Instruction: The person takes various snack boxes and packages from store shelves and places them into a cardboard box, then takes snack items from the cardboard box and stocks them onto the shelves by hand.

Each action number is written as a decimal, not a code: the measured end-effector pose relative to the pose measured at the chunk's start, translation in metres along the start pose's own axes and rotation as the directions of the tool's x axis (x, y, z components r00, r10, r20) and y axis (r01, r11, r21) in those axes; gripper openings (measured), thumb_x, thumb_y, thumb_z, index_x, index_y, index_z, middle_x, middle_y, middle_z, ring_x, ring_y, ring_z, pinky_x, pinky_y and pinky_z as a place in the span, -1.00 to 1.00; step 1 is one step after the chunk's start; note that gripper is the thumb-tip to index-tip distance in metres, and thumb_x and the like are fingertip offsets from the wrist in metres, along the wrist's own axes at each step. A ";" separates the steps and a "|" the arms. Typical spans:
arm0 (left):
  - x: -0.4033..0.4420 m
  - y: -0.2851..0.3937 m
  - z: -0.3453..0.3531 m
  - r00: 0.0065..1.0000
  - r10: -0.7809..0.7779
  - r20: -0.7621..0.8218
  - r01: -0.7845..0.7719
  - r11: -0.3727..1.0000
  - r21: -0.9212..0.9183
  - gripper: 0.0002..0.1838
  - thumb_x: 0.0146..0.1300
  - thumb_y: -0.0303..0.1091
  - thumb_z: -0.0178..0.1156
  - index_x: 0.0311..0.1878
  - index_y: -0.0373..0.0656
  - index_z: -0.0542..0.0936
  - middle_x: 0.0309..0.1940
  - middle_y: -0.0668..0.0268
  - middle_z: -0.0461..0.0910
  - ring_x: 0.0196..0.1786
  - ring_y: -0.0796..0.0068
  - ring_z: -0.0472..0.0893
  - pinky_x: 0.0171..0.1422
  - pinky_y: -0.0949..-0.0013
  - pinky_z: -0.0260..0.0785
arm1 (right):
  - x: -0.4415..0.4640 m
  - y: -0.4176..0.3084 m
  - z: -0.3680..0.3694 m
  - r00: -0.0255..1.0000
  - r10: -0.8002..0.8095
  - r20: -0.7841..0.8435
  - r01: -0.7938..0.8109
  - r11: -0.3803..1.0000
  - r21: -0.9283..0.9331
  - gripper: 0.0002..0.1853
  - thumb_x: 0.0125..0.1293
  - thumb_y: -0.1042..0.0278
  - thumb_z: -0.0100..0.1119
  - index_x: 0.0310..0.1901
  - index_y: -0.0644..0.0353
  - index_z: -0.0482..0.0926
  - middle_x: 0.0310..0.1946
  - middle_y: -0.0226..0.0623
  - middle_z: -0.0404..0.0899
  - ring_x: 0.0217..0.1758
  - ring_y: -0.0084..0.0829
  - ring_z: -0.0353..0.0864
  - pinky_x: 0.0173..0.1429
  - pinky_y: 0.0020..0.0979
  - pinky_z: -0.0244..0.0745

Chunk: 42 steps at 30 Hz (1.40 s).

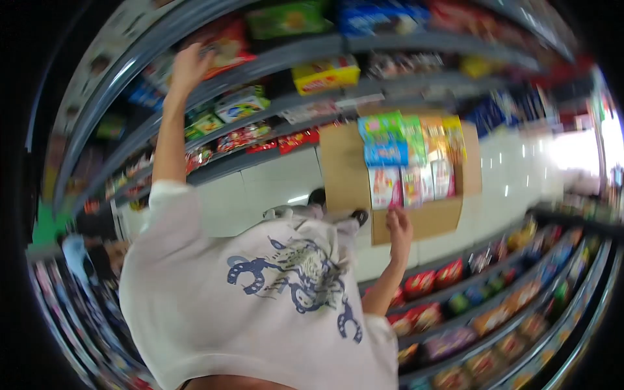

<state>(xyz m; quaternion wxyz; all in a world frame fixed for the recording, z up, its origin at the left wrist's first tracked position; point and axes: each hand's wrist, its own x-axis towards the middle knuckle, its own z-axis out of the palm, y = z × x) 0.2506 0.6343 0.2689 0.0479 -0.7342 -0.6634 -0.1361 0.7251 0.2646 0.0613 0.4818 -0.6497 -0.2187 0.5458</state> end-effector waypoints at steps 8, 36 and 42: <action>-0.173 0.142 0.117 0.909 0.410 0.072 -0.273 0.718 -0.640 -0.71 0.04 -0.52 0.24 -0.10 -0.21 0.58 -0.03 0.15 0.60 0.06 0.12 0.55 0.19 0.19 0.37 | -0.002 0.012 -0.022 0.983 0.064 -0.172 -0.083 0.990 -0.110 -0.59 0.39 0.23 0.11 0.18 0.26 0.48 0.00 -0.29 0.59 0.02 -0.47 0.57 0.08 -0.43 0.45; -0.339 0.362 0.283 0.655 0.149 0.741 0.568 0.550 -0.612 -0.47 0.14 -0.33 0.28 0.20 -0.23 0.47 0.09 0.16 0.56 -0.03 0.37 0.59 0.05 0.36 0.47 | 0.199 0.041 -0.115 0.993 0.017 0.119 0.087 0.581 -0.809 -0.05 -0.06 -0.07 0.38 0.26 0.50 0.33 0.05 0.17 0.55 0.11 -0.07 0.59 0.17 -0.29 0.47; -0.342 0.377 0.286 0.680 0.196 0.707 0.521 0.549 -0.653 -0.45 0.10 -0.37 0.27 0.21 -0.24 0.46 0.04 0.14 0.57 -0.02 0.35 0.60 0.06 0.34 0.47 | 0.206 0.036 -0.121 0.971 0.165 0.170 0.006 0.700 -0.714 0.05 -0.14 -0.14 0.39 0.28 0.54 0.29 0.14 0.19 0.48 0.21 -0.11 0.53 0.24 -0.33 0.42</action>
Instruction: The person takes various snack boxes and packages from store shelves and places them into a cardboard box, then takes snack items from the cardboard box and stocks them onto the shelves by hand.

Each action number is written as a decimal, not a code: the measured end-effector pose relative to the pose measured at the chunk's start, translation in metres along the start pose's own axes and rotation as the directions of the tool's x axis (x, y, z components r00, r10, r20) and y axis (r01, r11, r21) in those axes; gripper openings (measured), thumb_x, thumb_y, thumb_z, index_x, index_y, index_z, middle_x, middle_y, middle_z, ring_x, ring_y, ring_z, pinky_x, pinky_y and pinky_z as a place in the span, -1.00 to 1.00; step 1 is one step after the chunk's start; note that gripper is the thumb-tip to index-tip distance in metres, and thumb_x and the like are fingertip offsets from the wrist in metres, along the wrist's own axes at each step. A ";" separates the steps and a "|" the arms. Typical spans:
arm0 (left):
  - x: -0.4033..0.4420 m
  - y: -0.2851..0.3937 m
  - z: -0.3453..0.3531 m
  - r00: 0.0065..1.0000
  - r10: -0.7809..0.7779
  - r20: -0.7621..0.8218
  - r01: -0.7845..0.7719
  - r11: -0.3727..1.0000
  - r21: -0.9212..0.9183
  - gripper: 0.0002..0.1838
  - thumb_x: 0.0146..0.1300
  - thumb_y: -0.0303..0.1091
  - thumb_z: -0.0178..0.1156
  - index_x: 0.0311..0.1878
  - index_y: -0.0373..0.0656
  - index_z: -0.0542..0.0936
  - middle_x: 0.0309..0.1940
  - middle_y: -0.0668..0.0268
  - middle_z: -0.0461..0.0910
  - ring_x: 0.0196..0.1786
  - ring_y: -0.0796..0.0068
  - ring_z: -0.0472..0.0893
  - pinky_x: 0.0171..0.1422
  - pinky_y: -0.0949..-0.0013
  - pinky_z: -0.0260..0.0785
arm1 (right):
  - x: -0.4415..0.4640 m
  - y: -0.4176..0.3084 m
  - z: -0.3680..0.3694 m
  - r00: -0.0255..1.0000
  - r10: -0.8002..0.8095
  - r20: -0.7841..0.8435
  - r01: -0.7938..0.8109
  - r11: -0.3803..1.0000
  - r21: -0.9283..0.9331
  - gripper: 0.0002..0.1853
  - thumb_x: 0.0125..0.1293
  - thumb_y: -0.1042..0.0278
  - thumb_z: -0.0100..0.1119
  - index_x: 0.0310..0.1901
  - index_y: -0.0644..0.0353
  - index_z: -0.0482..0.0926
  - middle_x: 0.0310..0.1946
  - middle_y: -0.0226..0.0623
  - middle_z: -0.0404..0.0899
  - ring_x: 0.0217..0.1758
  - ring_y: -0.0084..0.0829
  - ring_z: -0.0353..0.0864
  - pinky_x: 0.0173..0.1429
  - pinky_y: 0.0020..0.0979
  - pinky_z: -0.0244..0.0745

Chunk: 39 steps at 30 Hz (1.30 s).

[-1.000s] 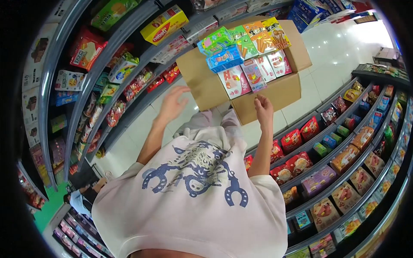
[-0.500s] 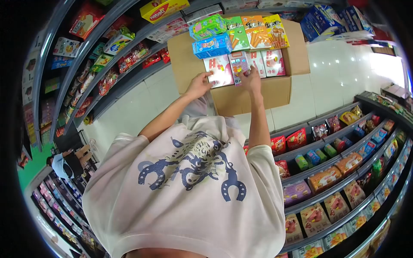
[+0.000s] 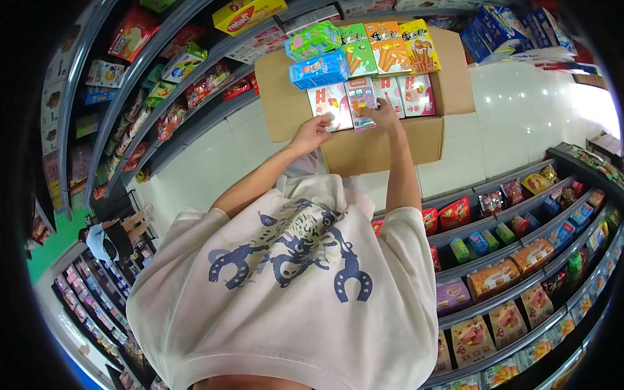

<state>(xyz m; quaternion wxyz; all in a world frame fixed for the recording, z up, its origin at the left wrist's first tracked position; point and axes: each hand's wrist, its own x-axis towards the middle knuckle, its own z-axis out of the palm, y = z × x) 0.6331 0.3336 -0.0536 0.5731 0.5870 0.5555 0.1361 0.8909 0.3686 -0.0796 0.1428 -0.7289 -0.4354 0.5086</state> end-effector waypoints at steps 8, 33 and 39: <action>0.024 0.032 0.041 0.992 0.111 -0.066 -0.094 0.971 0.221 -0.36 0.06 -0.38 0.29 0.26 -0.28 0.40 0.08 0.06 0.46 0.05 0.26 0.55 0.15 0.27 0.44 | 0.000 -0.020 -0.023 0.962 0.160 0.221 -0.159 0.987 -0.021 -0.17 -0.09 -0.24 0.34 0.11 0.28 0.55 0.01 -0.02 0.59 0.03 -0.21 0.60 0.11 -0.29 0.48; 0.057 0.005 0.048 0.989 0.113 0.093 -0.117 0.992 0.036 -0.57 0.01 -0.50 0.26 0.02 -0.36 0.52 -0.17 0.23 0.53 -0.25 0.53 0.55 -0.12 0.43 0.45 | 0.019 -0.011 -0.024 0.913 0.218 0.346 -0.292 0.940 0.179 -0.15 -0.17 -0.27 0.42 -0.06 0.46 0.60 -0.17 -0.03 0.63 -0.10 -0.25 0.64 -0.04 -0.25 0.51; 0.045 0.021 0.042 0.997 0.040 0.068 -0.037 0.998 -0.046 -0.46 0.09 -0.52 0.23 0.20 -0.36 0.45 -0.07 0.20 0.54 -0.20 0.61 0.54 -0.10 0.49 0.44 | 0.040 0.016 -0.023 0.944 0.174 0.282 -0.250 0.932 0.261 -0.26 0.00 -0.07 0.40 0.08 0.41 0.51 -0.04 -0.09 0.61 -0.08 -0.39 0.62 -0.07 -0.35 0.52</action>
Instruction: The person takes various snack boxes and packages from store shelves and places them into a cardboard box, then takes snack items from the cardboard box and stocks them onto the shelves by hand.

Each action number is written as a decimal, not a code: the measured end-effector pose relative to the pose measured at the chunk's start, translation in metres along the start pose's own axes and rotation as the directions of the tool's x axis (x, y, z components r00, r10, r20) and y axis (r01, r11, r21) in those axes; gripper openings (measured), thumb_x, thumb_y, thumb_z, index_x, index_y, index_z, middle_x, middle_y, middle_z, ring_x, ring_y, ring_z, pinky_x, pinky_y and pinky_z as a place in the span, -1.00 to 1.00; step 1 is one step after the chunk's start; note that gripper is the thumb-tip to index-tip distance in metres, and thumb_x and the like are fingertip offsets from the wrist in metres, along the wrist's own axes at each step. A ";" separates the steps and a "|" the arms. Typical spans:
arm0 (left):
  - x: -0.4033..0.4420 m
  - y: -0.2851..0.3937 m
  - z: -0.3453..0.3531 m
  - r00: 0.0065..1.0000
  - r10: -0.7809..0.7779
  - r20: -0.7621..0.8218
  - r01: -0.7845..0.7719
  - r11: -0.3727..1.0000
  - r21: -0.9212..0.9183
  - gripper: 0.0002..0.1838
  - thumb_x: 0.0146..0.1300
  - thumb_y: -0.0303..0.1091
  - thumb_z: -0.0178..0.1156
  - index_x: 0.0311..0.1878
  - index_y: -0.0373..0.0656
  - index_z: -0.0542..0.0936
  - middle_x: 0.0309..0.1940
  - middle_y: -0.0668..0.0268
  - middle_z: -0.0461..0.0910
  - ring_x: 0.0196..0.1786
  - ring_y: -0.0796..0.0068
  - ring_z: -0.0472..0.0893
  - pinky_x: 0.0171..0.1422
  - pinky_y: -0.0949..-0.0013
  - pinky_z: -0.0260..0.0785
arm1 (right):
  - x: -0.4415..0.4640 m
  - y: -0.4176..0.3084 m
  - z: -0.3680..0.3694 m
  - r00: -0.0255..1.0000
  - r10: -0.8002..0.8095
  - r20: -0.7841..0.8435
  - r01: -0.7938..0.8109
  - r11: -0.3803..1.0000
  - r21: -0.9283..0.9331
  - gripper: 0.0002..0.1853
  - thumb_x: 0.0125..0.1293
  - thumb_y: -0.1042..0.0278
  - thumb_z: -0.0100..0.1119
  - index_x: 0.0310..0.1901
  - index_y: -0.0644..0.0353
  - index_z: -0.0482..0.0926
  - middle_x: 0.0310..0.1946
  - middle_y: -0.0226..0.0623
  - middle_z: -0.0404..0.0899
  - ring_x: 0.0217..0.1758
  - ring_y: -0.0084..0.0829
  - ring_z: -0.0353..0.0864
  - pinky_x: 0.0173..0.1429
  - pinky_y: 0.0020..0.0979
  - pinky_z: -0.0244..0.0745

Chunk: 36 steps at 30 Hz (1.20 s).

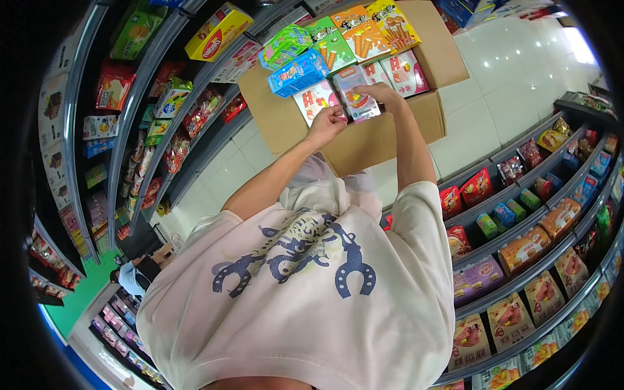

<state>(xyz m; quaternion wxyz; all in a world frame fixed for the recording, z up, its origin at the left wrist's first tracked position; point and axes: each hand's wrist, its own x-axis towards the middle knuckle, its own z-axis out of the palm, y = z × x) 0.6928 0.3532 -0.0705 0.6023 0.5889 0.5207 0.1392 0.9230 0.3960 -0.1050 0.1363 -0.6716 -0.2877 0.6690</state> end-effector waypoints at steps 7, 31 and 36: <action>-0.011 -0.017 -0.014 0.997 -0.077 -0.011 0.075 0.993 -0.095 -0.42 0.11 -0.51 0.23 0.25 -0.35 0.41 -0.02 0.21 0.54 -0.17 0.62 0.55 -0.05 0.51 0.44 | -0.024 -0.015 0.000 1.000 -0.008 -0.017 0.008 1.000 0.013 -0.26 -0.03 -0.10 0.41 0.06 0.38 0.55 -0.12 -0.12 0.63 -0.17 -0.31 0.63 -0.17 -0.23 0.53; -0.010 -0.017 -0.022 0.997 -0.072 -0.033 0.071 0.997 -0.033 -0.47 0.14 -0.41 0.30 0.21 -0.30 0.47 -0.06 0.23 0.55 -0.09 0.47 0.57 0.01 0.42 0.47 | -0.097 -0.035 -0.060 0.965 0.021 0.260 -0.073 0.979 0.192 -0.39 0.24 0.12 0.29 0.22 0.29 0.37 0.04 -0.12 0.59 0.04 -0.32 0.64 0.13 -0.28 0.58; -0.028 0.009 -0.026 0.997 -0.071 0.003 0.071 0.997 -0.012 -0.44 0.17 -0.32 0.29 0.25 -0.27 0.44 0.04 0.20 0.55 0.05 0.42 0.53 0.19 0.37 0.40 | -0.132 0.016 -0.063 0.953 -0.186 0.239 0.027 0.839 0.544 -0.36 0.19 0.12 0.32 0.22 0.30 0.38 0.05 -0.15 0.58 0.04 -0.26 0.63 0.12 -0.20 0.57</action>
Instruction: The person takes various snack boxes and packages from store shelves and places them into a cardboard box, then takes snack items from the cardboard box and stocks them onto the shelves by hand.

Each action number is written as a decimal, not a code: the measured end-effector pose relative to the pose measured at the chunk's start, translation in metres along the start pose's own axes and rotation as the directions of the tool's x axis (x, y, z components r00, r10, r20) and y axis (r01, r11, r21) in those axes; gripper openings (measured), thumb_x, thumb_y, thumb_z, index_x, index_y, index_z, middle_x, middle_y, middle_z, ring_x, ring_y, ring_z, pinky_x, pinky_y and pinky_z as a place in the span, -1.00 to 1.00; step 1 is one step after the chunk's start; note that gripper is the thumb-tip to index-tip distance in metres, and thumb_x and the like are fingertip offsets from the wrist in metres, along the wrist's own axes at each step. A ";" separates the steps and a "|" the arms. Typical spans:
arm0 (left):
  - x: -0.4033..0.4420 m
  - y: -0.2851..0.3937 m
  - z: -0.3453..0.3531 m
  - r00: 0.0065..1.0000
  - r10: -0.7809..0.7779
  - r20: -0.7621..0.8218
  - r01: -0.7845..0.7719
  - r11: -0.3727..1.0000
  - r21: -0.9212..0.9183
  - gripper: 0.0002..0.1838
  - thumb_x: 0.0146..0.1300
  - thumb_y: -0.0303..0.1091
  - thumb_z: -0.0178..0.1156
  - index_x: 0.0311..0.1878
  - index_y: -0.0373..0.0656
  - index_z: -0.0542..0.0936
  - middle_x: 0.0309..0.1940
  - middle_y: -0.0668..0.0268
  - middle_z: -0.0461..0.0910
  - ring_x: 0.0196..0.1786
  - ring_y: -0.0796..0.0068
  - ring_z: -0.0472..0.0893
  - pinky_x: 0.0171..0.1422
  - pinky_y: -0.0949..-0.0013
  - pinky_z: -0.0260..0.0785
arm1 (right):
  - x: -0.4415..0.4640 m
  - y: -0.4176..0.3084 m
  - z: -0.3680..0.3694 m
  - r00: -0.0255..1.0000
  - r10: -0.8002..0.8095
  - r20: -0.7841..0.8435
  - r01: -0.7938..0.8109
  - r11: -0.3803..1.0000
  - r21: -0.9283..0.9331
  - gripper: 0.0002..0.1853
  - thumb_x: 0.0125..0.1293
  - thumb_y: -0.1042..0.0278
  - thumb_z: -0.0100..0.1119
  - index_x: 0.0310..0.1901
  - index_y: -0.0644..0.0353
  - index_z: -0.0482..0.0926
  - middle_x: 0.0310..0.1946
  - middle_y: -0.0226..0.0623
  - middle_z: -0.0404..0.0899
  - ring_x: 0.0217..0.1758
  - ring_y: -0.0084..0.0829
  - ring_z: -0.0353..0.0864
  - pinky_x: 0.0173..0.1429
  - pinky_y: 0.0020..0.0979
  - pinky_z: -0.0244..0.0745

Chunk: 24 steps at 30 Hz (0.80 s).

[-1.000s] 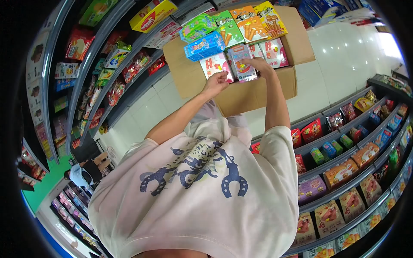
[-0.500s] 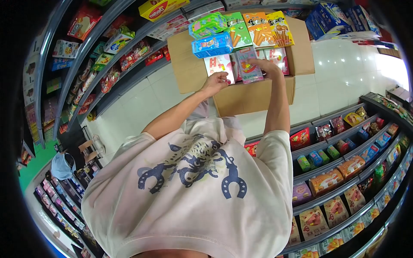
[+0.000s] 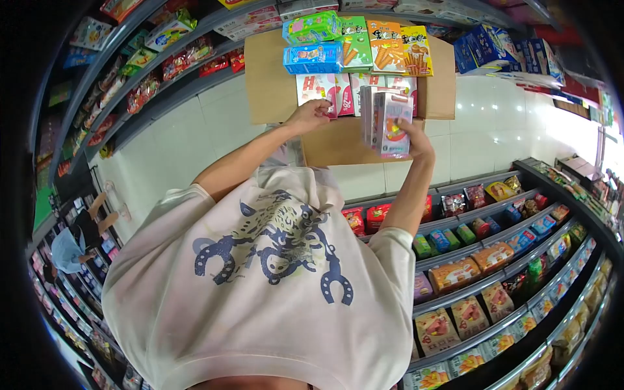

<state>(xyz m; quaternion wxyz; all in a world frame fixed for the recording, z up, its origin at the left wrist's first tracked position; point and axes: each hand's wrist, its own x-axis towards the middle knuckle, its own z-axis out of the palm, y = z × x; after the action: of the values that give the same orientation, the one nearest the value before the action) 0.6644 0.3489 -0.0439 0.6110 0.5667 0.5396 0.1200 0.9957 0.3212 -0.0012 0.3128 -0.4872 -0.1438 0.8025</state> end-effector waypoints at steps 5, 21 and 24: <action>-0.044 0.050 0.002 0.973 0.100 0.207 -0.016 0.929 -0.371 -0.27 0.24 -0.21 0.27 0.40 -0.24 0.22 0.23 0.13 0.40 0.22 0.36 0.44 0.32 0.30 0.29 | -0.026 0.050 0.016 0.965 -0.262 0.007 0.257 0.951 0.173 -0.31 0.11 0.12 0.39 0.22 0.30 0.39 0.08 -0.16 0.57 0.08 -0.26 0.61 0.18 -0.19 0.53; -0.155 0.022 -0.051 0.971 0.239 0.009 -0.205 0.850 -0.486 -0.13 0.07 -0.27 0.43 0.35 -0.36 0.15 0.20 0.11 0.39 0.28 0.31 0.39 0.37 0.29 0.23 | -0.030 0.136 0.207 0.896 -0.431 -0.109 0.438 0.897 0.055 -0.47 0.38 0.15 0.13 0.26 0.27 0.30 0.13 -0.19 0.50 0.15 -0.28 0.53 0.24 -0.18 0.46; -0.199 0.013 -0.103 0.983 0.178 -0.043 -0.176 0.852 -0.494 -0.24 0.14 -0.33 0.36 0.33 -0.36 0.20 0.17 0.11 0.43 0.23 0.31 0.44 0.33 0.31 0.28 | -0.005 0.156 0.255 0.910 -0.412 -0.039 0.414 0.906 0.085 -0.49 0.38 0.16 0.14 0.23 0.27 0.33 0.09 -0.19 0.52 0.12 -0.28 0.55 0.21 -0.20 0.48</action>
<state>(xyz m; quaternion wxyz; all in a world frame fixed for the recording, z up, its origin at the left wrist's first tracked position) 0.5105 0.2603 0.0939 0.7234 0.4386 0.4349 0.3085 0.7184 0.2181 0.0424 0.4989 -0.4391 -0.2033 0.7190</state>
